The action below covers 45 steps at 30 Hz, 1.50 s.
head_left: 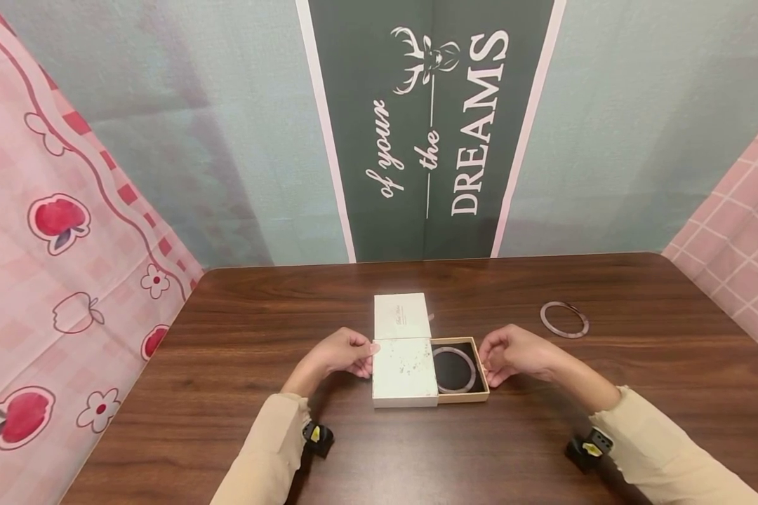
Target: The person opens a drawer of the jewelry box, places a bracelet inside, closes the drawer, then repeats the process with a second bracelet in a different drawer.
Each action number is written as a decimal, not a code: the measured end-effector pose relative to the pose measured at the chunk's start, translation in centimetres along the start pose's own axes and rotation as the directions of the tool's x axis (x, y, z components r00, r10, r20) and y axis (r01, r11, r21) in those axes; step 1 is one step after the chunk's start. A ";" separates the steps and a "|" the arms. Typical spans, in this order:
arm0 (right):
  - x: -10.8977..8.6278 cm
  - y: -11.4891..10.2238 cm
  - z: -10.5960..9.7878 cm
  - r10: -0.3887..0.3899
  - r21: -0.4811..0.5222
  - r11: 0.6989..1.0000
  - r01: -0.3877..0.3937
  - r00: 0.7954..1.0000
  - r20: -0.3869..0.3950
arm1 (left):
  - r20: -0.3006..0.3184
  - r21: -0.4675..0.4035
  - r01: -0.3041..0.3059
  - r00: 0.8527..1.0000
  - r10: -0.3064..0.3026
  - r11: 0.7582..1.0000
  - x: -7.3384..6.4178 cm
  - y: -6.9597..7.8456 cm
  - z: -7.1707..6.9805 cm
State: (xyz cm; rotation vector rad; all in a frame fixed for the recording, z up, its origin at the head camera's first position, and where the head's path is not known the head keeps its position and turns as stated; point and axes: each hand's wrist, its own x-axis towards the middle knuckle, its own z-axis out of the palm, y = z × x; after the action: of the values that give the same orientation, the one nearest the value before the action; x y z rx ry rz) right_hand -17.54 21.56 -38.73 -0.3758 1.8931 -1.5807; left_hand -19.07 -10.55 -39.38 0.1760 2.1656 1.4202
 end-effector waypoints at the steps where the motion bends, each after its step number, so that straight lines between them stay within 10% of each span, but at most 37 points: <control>1: 0.0 0.0 0.0 0.001 0.000 1.000 -0.001 1.000 -0.001 | 0.000 0.002 0.000 1.000 0.000 1.000 0.0 0.0 0.0; 45: 0.8 0.0 0.7 -0.007 -0.007 1.000 0.007 1.000 0.008 | 0.017 -0.013 -0.009 1.000 0.009 1.000 0.2 -0.2 -0.1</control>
State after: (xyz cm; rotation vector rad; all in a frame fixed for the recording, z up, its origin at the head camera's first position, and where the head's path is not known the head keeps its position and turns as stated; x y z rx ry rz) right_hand -17.71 20.58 -39.04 -0.3915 1.8934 -1.5748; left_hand -19.26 -10.64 -39.57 0.1923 2.1441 1.4327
